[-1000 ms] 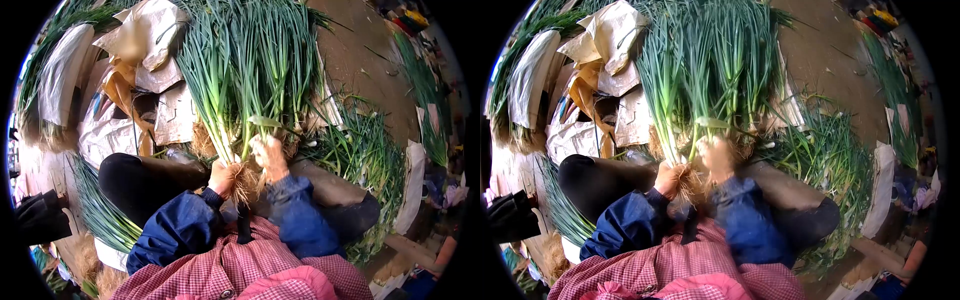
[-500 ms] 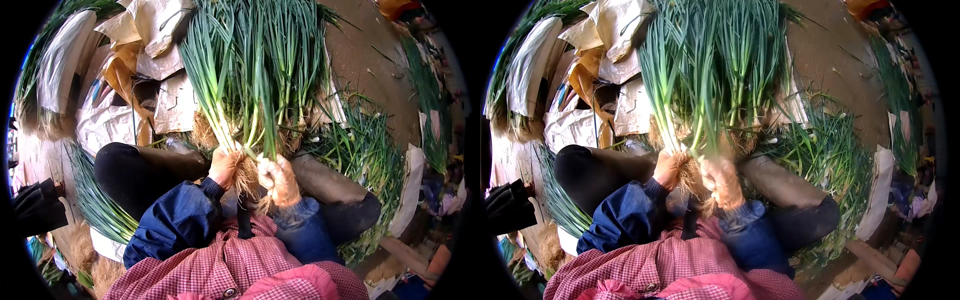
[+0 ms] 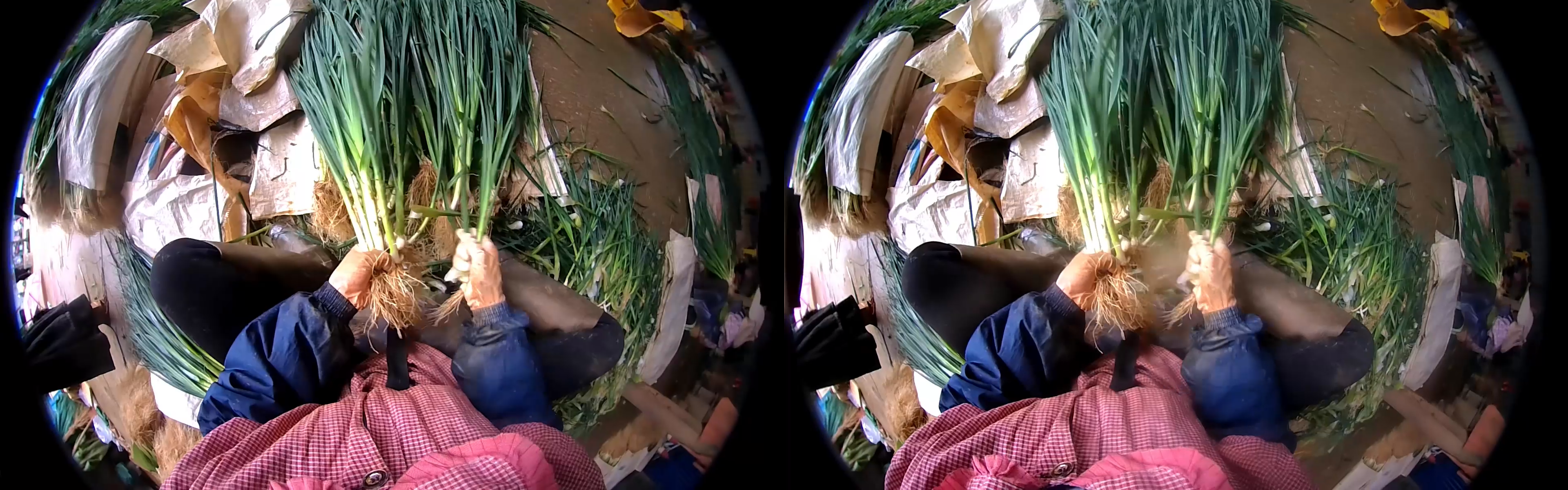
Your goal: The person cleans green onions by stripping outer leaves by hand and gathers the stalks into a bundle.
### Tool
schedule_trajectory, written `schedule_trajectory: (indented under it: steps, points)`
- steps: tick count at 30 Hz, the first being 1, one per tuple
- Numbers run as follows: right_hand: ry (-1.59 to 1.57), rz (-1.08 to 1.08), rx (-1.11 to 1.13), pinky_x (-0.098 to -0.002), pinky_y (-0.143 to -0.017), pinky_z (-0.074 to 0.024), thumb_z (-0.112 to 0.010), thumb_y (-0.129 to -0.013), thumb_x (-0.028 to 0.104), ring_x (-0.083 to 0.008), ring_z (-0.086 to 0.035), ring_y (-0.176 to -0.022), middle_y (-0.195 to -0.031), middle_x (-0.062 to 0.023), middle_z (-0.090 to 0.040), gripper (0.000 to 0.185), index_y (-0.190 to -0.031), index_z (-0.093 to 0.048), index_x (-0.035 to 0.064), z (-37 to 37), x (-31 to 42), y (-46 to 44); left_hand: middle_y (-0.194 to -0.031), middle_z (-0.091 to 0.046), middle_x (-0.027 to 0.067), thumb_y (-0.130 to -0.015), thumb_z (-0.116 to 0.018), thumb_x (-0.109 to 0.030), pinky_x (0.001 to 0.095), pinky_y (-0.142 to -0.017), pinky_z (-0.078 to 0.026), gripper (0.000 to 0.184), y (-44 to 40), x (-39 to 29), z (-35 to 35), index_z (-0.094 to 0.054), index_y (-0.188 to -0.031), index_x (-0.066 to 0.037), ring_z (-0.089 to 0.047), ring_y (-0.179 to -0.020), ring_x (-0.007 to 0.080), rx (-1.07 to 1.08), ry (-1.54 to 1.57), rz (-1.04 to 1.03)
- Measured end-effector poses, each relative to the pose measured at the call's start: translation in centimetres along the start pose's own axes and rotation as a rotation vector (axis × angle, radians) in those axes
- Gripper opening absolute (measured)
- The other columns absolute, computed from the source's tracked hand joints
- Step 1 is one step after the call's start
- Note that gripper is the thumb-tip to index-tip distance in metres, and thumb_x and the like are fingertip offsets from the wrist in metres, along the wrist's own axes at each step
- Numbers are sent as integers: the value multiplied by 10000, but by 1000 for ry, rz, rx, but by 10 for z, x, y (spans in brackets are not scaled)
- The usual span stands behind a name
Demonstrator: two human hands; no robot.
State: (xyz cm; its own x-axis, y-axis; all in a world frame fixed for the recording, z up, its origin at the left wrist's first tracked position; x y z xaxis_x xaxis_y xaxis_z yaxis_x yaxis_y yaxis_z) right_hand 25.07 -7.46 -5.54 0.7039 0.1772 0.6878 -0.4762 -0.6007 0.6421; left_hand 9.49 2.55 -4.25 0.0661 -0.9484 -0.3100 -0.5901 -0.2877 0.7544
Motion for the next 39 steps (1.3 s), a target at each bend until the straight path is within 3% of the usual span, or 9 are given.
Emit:
schedule_trajectory:
  steps: [3, 6, 12, 19, 22, 30, 34, 36, 39]
  points:
    - [437, -186, 110, -213, -424, -448, -520, -876, 286, -115, -485, -503, -643, 7, -468, 302, -964, -500, -2, -9, -43, -35, -760, -583, 75, -726, -498, 65, 281, -549, -512, 203, -2, 10, 5, -559, -912, 10, -572, -626, 168, 41, -1, 66]
    - [-98, -292, 183, -225, -395, -410, -402, -910, 212, -110, -456, -453, -613, -58, -526, 269, -927, -549, -13, -45, -66, -47, -745, -591, 65, -785, -602, -37, 229, -525, -482, 83, 12, -5, 0, -561, -844, 5, -561, -602, 140, -6, -94, -102]
    - [261, -258, 182, -191, -325, -391, -466, -879, 120, -82, -413, -397, -568, -32, -491, 160, -854, -538, -21, -60, -23, 10, -760, -606, 98, -766, -553, 72, 299, -585, -540, 110, -7, -3, 9, -530, -862, 25, -614, -667, 192, -37, 3, -141]
    - [-492, -112, 302, -221, -396, -437, -486, -904, 259, -103, -440, -454, -610, -17, -471, 331, -623, -379, 120, -28, 41, 52, -797, -587, 143, -744, -530, 46, 344, -608, -540, 93, 0, -11, 14, -493, -799, -19, -600, -678, 232, -28, 107, -168]
    - [186, -50, 345, -190, -341, -358, -463, -920, 211, -65, -391, -409, -595, -3, -498, 207, -846, -550, 38, -37, 45, 17, -783, -560, 142, -747, -511, 1, 368, -610, -534, 58, 3, 2, 7, -488, -792, -26, -570, -658, 236, 112, 363, 53]
    - [-535, -53, 803, -294, -545, -554, -491, -891, 172, -146, -568, -604, -831, -105, -601, 195, -980, -531, 4, -78, 4, 17, -712, -490, 121, -696, -512, -121, 354, -600, -443, 187, 20, -3, -2, -486, -841, -5, -486, -620, 234, 475, 625, 267]
    - [-666, -132, 100, -278, -617, -513, -477, -901, 173, -191, -583, -757, -895, -126, -563, 198, -1016, -524, 19, -37, 17, 12, -779, -519, 101, -750, -592, -60, 317, -592, -463, 380, 26, -4, -13, -481, -1106, 11, -515, -657, 189, 439, 524, 49]
    - [-786, 95, 536, -252, -567, -473, -449, -917, 160, -130, -520, -654, -844, -104, -534, 213, -1052, -488, 0, -14, 30, -19, -770, -522, 81, -783, -608, -67, 302, -597, -476, 413, 19, -4, -1, -461, -1165, -9, -513, -652, 171, 466, 334, 18]
    - [-114, 221, 221, -218, -488, -428, -449, -929, 183, -103, -462, -564, -876, -91, -502, 213, -1095, -465, 51, 7, 54, -37, -779, -531, 84, -777, -663, -157, 294, -591, -478, 493, 14, -1, 7, -437, -1192, -18, -536, -672, 178, 429, 189, -53]
Point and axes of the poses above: each hand's wrist, its own y-axis away from the middle knuckle, its own z-axis out of the back of the hand, x = y × z, the point moved 5 cm from there along -y, towards the middle knuckle
